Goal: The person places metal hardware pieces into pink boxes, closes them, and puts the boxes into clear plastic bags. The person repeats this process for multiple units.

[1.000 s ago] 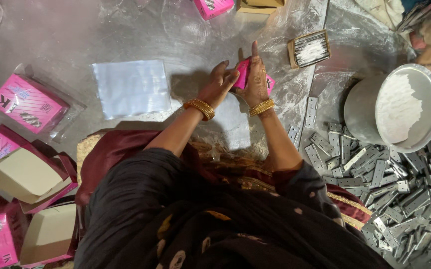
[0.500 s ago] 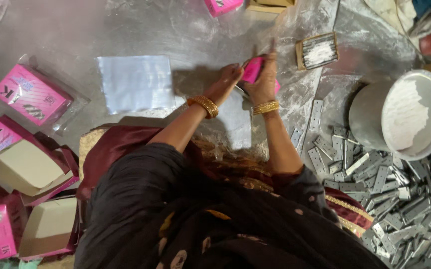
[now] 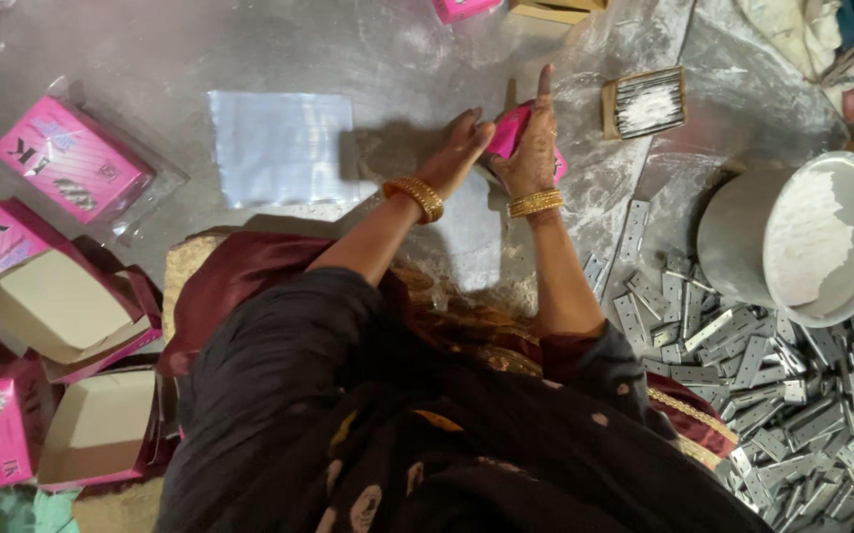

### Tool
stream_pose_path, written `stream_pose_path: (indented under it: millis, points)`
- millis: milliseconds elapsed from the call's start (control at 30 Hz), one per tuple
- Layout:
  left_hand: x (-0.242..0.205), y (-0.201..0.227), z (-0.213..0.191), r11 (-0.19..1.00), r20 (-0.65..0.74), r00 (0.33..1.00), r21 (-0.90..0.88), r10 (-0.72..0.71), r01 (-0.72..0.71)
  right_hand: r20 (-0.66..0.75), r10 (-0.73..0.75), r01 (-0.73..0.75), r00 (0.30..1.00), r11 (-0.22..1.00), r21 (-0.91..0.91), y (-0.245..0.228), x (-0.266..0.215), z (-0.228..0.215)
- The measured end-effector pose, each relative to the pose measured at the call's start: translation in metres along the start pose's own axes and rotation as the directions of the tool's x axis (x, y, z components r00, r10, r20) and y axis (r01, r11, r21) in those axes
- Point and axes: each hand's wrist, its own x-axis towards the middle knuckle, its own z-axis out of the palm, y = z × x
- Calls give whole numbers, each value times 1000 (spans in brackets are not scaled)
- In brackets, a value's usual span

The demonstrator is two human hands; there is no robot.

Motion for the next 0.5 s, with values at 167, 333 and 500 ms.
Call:
stream_pose_path:
  millis: [167, 333, 500]
  points:
    - [7, 17, 4, 999, -73, 996, -16, -53, 52, 118, 127, -134, 985, 989, 58, 13, 10, 2]
    - [14, 6, 6, 998, -44, 997, -41, -58, 56, 157, 66, -43, 985, 988, -146, 17, 5, 11]
    - [23, -10, -2, 953, 133, 989, -284, -66, 102, 258, 141, -56, 956, 948, -313, 15, -6, 13]
